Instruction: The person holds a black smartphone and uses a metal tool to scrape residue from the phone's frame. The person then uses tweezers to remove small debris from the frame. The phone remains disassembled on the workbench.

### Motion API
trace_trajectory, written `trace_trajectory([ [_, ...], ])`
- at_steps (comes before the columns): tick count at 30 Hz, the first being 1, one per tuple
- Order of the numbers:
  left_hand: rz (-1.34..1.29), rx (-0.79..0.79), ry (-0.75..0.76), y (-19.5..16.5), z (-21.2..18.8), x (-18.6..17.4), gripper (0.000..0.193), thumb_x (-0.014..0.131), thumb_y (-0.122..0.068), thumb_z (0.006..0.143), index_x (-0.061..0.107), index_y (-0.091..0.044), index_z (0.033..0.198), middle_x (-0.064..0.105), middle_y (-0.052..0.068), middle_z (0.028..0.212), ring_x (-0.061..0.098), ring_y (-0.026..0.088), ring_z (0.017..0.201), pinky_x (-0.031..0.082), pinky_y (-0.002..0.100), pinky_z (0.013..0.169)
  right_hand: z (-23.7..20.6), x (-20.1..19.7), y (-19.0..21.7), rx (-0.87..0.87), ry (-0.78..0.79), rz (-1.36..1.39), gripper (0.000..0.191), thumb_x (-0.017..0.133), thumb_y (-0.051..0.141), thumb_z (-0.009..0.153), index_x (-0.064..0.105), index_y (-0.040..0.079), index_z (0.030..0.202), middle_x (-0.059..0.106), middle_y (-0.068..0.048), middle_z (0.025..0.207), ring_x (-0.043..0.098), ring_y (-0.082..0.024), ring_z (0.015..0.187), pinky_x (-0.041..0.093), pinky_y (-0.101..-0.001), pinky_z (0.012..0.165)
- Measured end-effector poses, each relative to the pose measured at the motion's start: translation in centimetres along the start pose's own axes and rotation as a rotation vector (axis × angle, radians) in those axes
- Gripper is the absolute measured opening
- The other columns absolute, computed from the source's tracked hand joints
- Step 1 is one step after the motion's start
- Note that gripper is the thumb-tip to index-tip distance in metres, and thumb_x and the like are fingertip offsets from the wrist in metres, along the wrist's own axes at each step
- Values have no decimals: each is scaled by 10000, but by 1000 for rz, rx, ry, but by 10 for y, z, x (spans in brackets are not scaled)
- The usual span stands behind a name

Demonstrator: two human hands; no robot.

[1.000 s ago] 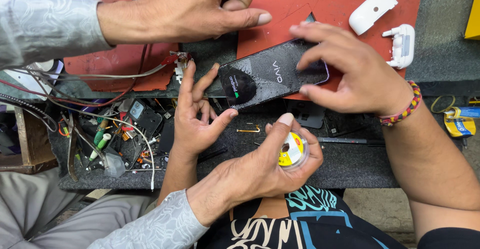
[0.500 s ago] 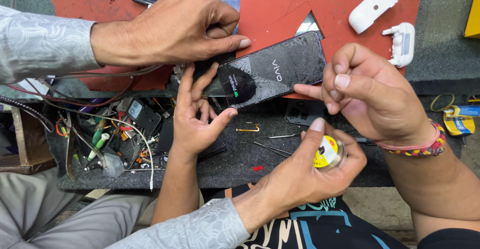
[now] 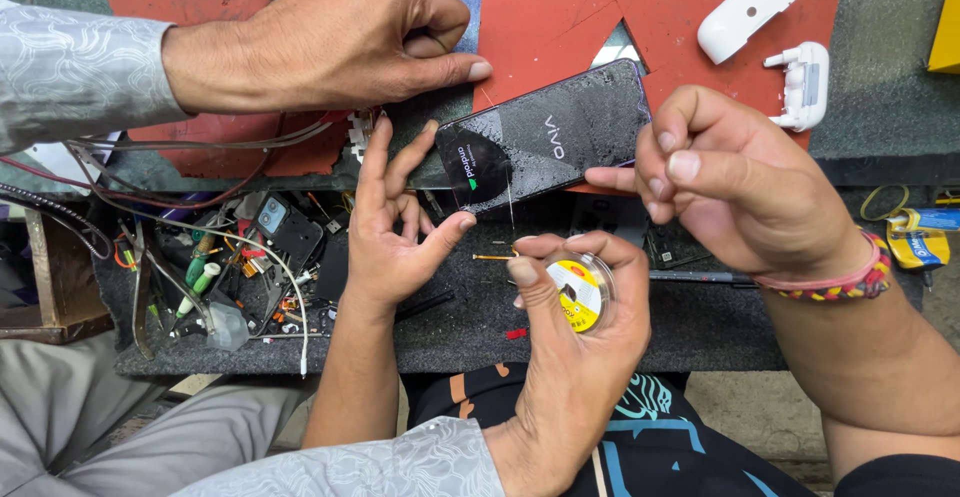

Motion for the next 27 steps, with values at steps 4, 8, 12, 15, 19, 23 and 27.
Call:
trace_trajectory([
  [4,-17,-12,-5,1,0,0,1127,893,-67,817,154,-43,1668,561,179,1590,395,-19,616,399,115,565,5,-1,-6,33,29,120,98,600,113,1055,544,46,1099,581,-50,948,612,-140,873,417,-591,1254],
  [8,-15,-13,-2,1,-1,0,1125,892,-62,816,157,-42,1668,562,179,1591,399,-18,618,401,114,573,3,-2,-5,11,10,101,95,602,105,1055,542,46,1099,586,-53,921,618,-144,866,418,-594,1267],
  [12,-26,-6,1,2,-1,1,1124,889,-57,817,157,-45,1669,556,180,1597,397,-16,625,401,116,576,-3,-6,3,-9,-20,67,105,609,96,1047,537,46,1104,587,-60,893,624,-151,852,425,-590,1277],
  [15,-14,6,2,2,-1,0,1124,890,-59,818,158,-50,1672,558,178,1597,393,-15,618,406,120,581,-4,-10,9,-27,-21,-1,90,602,85,1066,533,28,1057,589,-65,902,626,-157,883,434,-576,1277],
  [19,-20,15,1,3,-1,0,1129,891,-66,817,154,-47,1671,557,175,1596,398,-13,622,399,124,578,-4,-16,16,-38,-51,-62,66,577,99,1074,536,49,1088,602,-72,897,637,-165,881,459,-542,1240],
  [23,-15,17,3,4,-1,0,1124,894,-71,816,162,-38,1668,556,174,1597,391,-12,622,400,122,581,-5,-19,18,-37,-84,-135,71,578,116,1078,544,56,1095,599,-60,893,628,-149,875,478,-520,1221],
  [27,-32,6,12,4,0,0,1119,895,-73,817,169,-26,1668,555,169,1600,365,-14,623,392,119,585,-4,-18,15,-31,-57,-162,105,603,119,1091,541,52,1040,590,-40,894,626,-131,870,505,-512,1208],
])
Point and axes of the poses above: each hand's wrist, its own z-axis towards the middle knuckle, its own x-axis out of the palm, y = z × x, the point moved 6 cm from there along z, towards the middle knuckle
